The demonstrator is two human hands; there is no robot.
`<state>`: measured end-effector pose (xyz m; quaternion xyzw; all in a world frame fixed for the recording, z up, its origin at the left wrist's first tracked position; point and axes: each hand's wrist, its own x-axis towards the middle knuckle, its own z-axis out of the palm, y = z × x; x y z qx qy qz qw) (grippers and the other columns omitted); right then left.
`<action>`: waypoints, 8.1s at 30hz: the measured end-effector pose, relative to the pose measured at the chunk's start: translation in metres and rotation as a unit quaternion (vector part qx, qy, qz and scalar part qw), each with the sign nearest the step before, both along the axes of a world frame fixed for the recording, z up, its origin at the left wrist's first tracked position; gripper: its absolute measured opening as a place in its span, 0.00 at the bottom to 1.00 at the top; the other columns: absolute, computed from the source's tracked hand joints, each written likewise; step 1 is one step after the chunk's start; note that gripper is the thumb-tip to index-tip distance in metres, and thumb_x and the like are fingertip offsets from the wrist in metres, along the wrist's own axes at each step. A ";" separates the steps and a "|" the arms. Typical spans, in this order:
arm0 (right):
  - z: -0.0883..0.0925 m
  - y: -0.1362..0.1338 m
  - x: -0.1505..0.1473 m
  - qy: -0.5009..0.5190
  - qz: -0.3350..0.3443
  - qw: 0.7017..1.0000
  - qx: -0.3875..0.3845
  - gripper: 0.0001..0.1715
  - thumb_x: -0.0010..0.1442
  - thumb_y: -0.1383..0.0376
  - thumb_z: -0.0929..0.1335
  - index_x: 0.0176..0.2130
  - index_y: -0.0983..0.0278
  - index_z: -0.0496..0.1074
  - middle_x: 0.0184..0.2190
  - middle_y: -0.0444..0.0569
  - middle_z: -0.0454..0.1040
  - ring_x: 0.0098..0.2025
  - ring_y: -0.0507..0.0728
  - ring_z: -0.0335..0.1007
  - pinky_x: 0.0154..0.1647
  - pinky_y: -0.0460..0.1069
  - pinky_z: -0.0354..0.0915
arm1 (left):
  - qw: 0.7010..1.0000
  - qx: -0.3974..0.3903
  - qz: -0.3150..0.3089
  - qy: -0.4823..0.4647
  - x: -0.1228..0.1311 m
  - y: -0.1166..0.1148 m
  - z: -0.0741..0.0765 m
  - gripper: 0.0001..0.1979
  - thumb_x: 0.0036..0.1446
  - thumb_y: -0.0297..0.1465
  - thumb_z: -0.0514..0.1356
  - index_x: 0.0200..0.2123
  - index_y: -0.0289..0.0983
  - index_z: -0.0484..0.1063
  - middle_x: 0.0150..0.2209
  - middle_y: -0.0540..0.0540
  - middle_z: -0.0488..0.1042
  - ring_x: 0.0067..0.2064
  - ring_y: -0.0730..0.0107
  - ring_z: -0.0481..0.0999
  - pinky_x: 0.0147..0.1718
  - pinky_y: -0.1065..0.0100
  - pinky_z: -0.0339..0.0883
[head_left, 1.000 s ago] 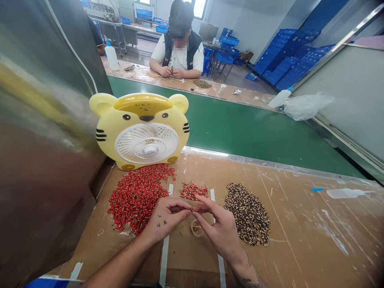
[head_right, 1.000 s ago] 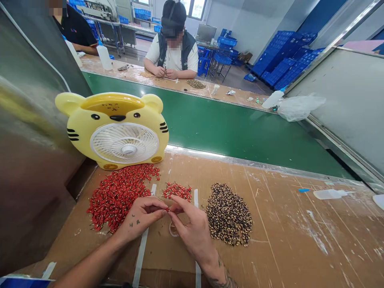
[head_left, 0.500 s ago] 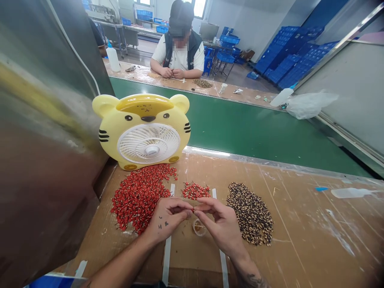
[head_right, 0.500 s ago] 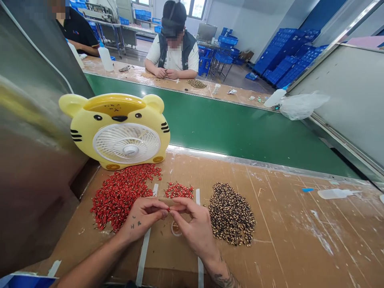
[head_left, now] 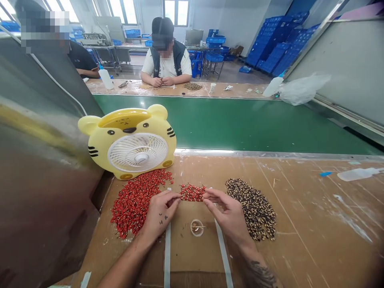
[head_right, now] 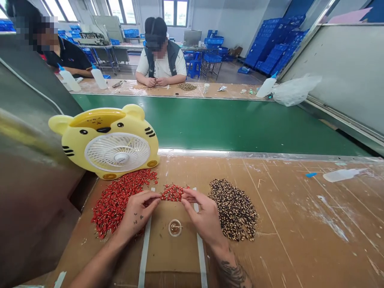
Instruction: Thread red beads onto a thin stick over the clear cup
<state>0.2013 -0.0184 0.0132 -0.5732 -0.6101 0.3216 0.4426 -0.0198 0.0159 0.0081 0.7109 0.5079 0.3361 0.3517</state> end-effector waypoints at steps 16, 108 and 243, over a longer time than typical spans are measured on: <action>-0.001 -0.026 0.029 -0.097 0.176 0.979 -0.030 0.06 0.62 0.62 0.70 0.39 0.61 0.76 0.31 0.46 0.77 0.34 0.56 0.73 0.38 0.49 0.67 | 0.952 0.107 0.010 0.288 -0.049 0.041 0.017 0.12 0.62 0.25 0.54 0.40 0.36 0.78 0.39 0.42 0.80 0.41 0.59 0.78 0.43 0.62 0.69; 0.009 -0.013 0.042 -0.230 0.100 0.968 -0.003 0.11 0.68 0.64 0.63 0.36 0.63 0.74 0.32 0.48 0.75 0.34 0.56 0.70 0.36 0.50 0.64 | 0.855 -0.357 -0.013 -0.376 0.002 -0.008 -0.003 0.06 0.42 0.28 0.72 0.28 0.33 0.81 0.25 0.46 0.81 0.27 0.72 0.78 0.31 0.73 0.70; -0.022 -0.020 0.004 -0.208 0.221 0.943 0.138 0.12 0.68 0.66 0.65 0.31 0.64 0.73 0.25 0.47 0.69 0.29 0.54 0.62 0.30 0.48 0.57 | 0.937 -0.250 -0.024 -0.243 -0.021 0.025 0.014 0.09 0.49 0.30 0.69 0.36 0.34 0.82 0.36 0.42 0.84 0.37 0.63 0.81 0.39 0.66 0.72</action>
